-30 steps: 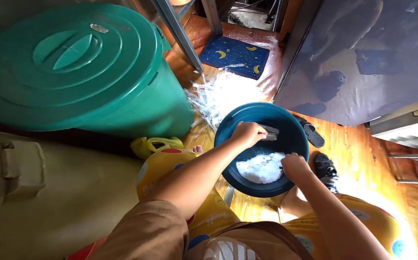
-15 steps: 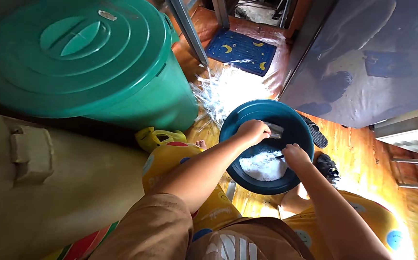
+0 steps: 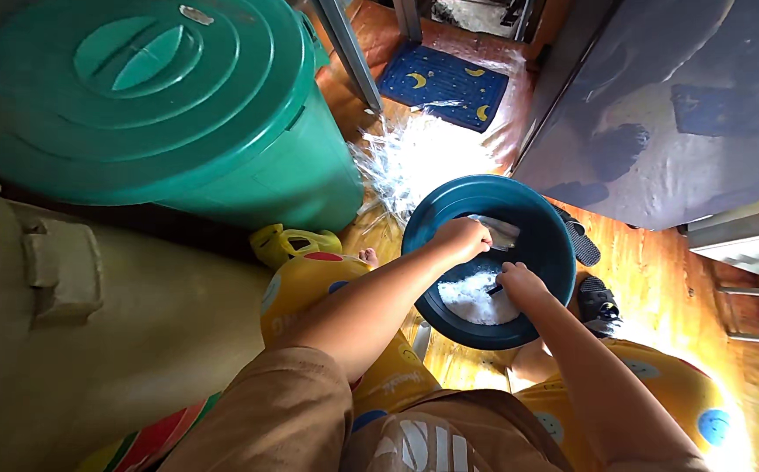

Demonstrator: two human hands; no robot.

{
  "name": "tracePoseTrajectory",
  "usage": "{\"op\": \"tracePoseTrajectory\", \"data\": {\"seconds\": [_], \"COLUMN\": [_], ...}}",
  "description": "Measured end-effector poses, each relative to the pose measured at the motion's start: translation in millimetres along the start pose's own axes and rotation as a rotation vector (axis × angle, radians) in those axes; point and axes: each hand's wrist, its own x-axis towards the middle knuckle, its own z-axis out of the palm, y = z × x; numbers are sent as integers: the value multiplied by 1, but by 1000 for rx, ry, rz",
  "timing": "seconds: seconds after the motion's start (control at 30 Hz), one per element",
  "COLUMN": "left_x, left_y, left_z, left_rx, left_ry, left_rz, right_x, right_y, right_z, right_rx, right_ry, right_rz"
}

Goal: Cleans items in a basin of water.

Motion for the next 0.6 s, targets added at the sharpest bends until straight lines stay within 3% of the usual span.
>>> {"op": "tracePoseTrajectory", "data": {"seconds": [0.27,0.6], "left_x": [0,2], "left_y": [0,-6], "left_z": [1,17], "left_rx": [-18,0], "left_ry": [6,-71], "left_rz": [10,-21], "right_x": [2,-1], "right_y": [-2,3], "right_z": [6,11], "right_rx": [31,113], "right_ry": [28,16], "right_rz": [-67,-23]}}
